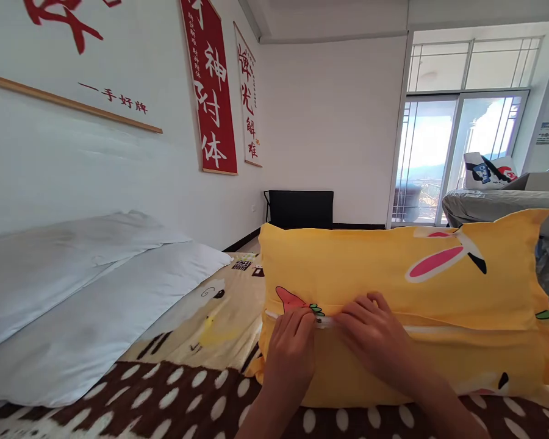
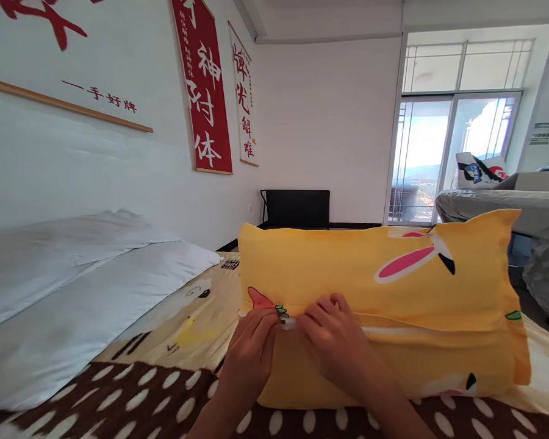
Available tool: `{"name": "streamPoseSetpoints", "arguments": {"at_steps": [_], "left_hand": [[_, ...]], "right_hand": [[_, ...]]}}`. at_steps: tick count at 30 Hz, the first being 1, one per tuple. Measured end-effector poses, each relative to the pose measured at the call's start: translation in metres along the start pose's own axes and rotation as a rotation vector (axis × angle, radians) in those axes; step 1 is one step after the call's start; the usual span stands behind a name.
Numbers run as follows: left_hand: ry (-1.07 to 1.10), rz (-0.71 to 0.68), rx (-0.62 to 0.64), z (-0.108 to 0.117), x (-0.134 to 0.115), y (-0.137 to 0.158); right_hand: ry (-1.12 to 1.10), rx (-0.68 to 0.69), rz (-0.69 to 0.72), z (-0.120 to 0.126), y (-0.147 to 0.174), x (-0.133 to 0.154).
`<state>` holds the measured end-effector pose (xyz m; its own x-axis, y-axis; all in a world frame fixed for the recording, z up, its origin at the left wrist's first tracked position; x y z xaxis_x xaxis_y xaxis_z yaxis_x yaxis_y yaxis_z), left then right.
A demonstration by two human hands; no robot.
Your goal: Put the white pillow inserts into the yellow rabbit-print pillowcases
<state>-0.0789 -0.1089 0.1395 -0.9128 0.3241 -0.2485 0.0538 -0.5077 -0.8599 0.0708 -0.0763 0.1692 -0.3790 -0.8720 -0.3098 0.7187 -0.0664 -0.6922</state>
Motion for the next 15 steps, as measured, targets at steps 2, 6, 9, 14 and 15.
{"name": "streamPoseSetpoints", "arguments": {"at_steps": [2, 6, 9, 14, 15], "left_hand": [[0.030, -0.008, -0.014, 0.002, -0.002, 0.000], [0.042, -0.003, 0.008, 0.000, -0.001, 0.001], [0.011, -0.022, 0.019, -0.006, 0.002, 0.003], [-0.030, -0.031, 0.005, -0.013, 0.003, 0.004], [-0.042, -0.034, -0.010, -0.014, 0.003, 0.005]], "right_hand": [[0.048, 0.080, 0.018, -0.009, -0.018, 0.008], [0.043, 0.038, -0.062, -0.031, -0.026, 0.008], [0.005, -0.082, -0.092, -0.047, -0.014, 0.003], [-0.067, -0.135, -0.097, -0.056, -0.003, -0.003], [-0.080, -0.144, -0.103, -0.056, -0.003, -0.003]]}}
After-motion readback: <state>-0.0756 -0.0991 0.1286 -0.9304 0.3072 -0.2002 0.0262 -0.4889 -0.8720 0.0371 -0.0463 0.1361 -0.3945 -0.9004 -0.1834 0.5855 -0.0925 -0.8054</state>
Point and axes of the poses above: each hand's wrist, its own y-axis away from the middle knuckle, its own z-axis out of the back of the hand, x = y × z, the point moved 4 cm from there along -y, towards the middle knuckle, and after that the axes turned 11 degrees about z, right-handed, at the moved point
